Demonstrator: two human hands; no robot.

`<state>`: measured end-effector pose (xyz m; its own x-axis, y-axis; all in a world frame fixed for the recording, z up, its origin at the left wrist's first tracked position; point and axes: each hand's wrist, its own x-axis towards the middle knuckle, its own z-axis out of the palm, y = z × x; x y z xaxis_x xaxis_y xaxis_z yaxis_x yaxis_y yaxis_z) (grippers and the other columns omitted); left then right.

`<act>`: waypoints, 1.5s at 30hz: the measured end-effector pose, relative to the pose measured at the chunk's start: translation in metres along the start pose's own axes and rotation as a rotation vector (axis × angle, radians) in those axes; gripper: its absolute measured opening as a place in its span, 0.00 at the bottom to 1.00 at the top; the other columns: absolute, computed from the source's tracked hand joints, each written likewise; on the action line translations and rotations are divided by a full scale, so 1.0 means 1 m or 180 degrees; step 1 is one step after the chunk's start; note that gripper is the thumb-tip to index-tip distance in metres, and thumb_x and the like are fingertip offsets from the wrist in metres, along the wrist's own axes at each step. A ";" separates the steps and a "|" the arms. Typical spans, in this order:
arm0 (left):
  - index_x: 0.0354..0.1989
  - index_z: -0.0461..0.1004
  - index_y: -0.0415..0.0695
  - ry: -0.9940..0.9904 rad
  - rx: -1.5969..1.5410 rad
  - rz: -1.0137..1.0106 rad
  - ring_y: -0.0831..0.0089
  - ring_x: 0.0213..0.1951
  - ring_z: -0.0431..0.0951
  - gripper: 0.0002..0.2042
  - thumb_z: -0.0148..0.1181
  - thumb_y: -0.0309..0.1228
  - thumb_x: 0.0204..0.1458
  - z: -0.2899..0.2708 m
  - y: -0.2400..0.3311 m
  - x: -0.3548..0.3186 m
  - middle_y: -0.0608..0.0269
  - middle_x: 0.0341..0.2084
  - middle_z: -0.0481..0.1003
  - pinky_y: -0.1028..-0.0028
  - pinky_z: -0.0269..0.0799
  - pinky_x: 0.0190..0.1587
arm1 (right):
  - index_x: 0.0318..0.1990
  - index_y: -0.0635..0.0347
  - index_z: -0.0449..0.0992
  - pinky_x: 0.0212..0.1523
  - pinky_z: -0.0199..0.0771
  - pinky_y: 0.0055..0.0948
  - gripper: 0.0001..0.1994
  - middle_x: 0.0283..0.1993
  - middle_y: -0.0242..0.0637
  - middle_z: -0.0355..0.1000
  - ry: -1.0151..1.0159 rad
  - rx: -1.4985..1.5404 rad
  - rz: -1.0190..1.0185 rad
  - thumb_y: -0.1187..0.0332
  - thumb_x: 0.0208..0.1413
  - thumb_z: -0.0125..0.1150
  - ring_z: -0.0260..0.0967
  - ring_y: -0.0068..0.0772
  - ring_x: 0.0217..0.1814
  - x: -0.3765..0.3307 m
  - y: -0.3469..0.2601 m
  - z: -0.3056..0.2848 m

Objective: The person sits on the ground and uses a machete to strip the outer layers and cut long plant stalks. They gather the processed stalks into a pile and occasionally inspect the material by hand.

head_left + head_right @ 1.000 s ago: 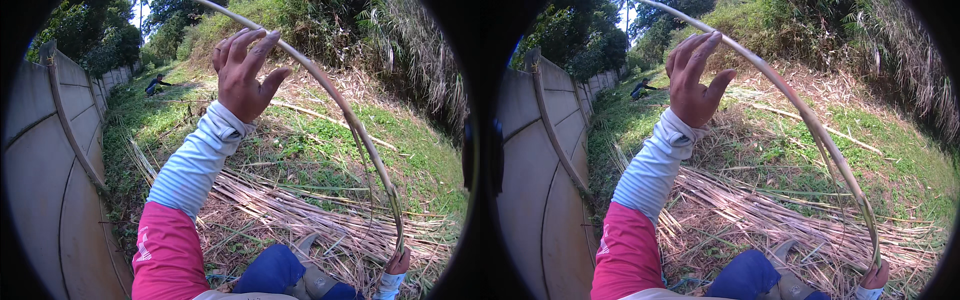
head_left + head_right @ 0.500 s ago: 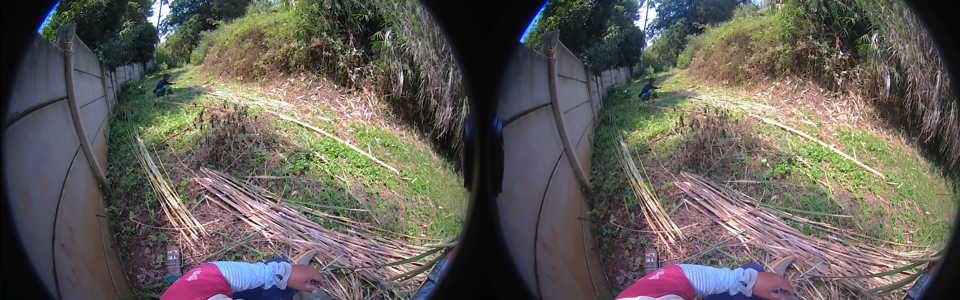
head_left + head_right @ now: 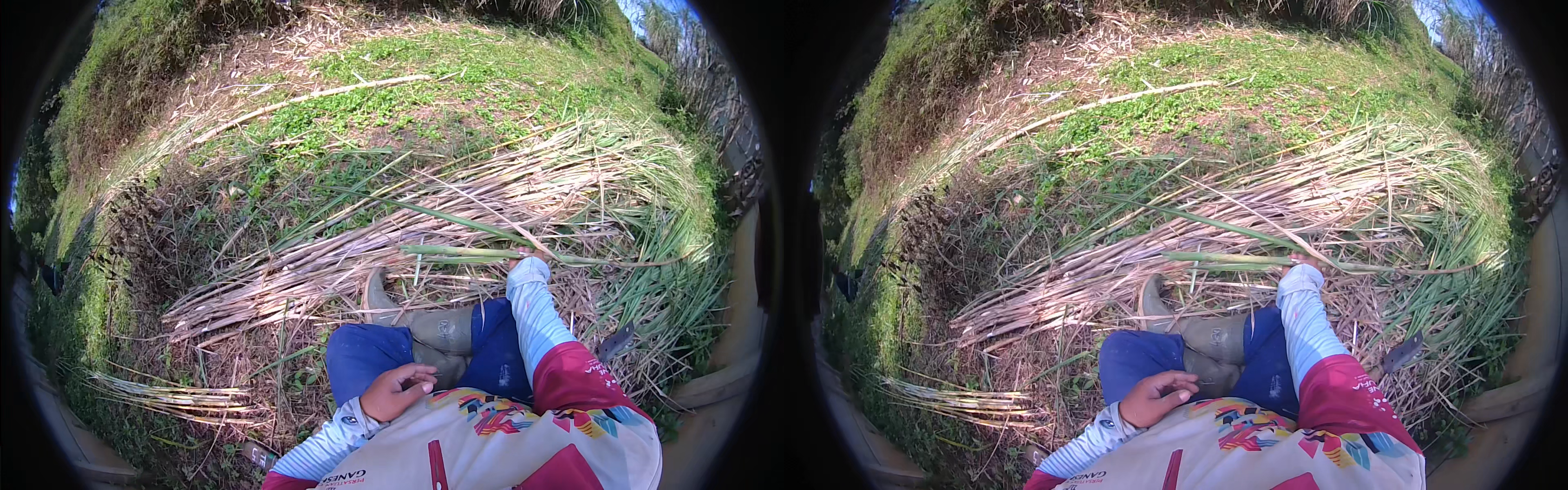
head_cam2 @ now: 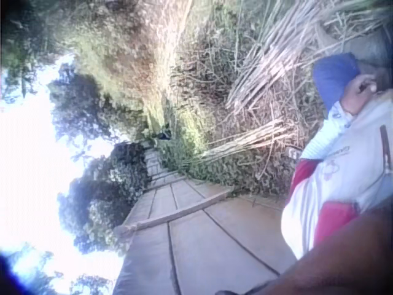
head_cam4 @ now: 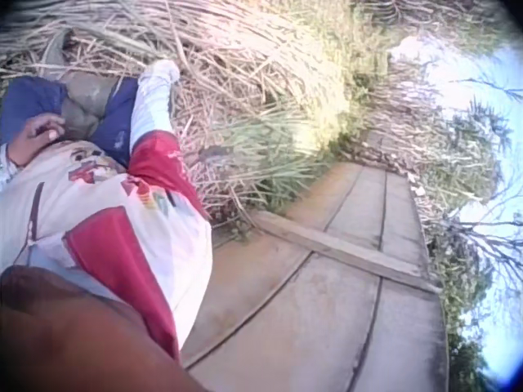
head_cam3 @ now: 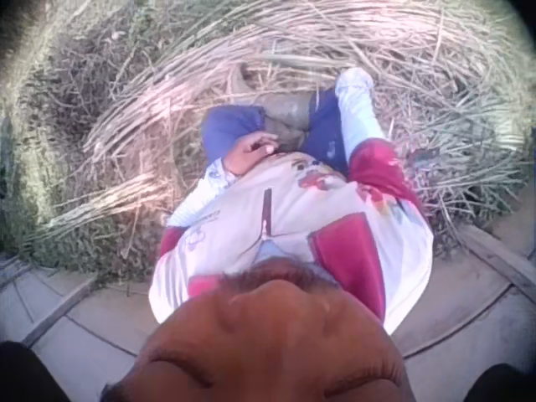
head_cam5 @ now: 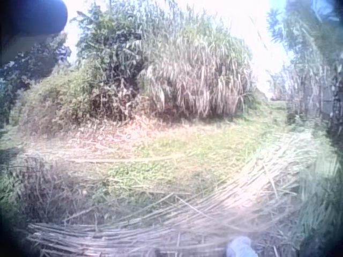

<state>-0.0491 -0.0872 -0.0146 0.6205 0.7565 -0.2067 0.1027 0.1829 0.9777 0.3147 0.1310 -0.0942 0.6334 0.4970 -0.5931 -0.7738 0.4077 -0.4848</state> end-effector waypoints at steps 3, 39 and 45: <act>0.59 0.68 0.34 -0.0224 0.0049 -0.0224 0.74 0.50 0.76 0.19 0.57 0.29 0.62 0.008 0.004 0.005 0.57 0.46 0.78 0.73 0.71 0.54 | 0.32 0.55 0.69 0.28 0.73 0.32 0.15 0.21 0.31 0.66 -0.0545 -0.0583 0.0291 0.54 0.65 0.53 0.68 0.31 0.25 0.049 0.005 -0.075; 0.56 0.67 0.33 0.2930 -0.2361 0.0742 0.70 0.39 0.80 0.26 0.51 0.47 0.65 -0.033 0.028 0.053 0.54 0.39 0.78 0.71 0.77 0.43 | 0.50 0.57 0.76 0.51 0.71 0.39 0.24 0.45 0.41 0.73 -0.5026 -0.4886 -0.4738 0.73 0.39 0.65 0.72 0.47 0.46 -0.222 0.007 -0.027; 0.54 0.69 0.35 0.3118 -0.2020 0.0976 0.73 0.35 0.76 0.25 0.51 0.49 0.65 -0.053 0.038 0.060 0.59 0.35 0.75 0.72 0.74 0.38 | 0.46 0.59 0.77 0.49 0.73 0.41 0.20 0.43 0.40 0.75 -0.5538 -0.4467 -0.4118 0.77 0.40 0.62 0.73 0.45 0.48 -0.197 0.010 -0.018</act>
<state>-0.0495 -0.0020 0.0079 -0.3289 0.9276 -0.1773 -0.5166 -0.0196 0.8560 0.1823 0.0237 0.0061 -0.5086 0.6762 0.5330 0.6041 0.7213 -0.3387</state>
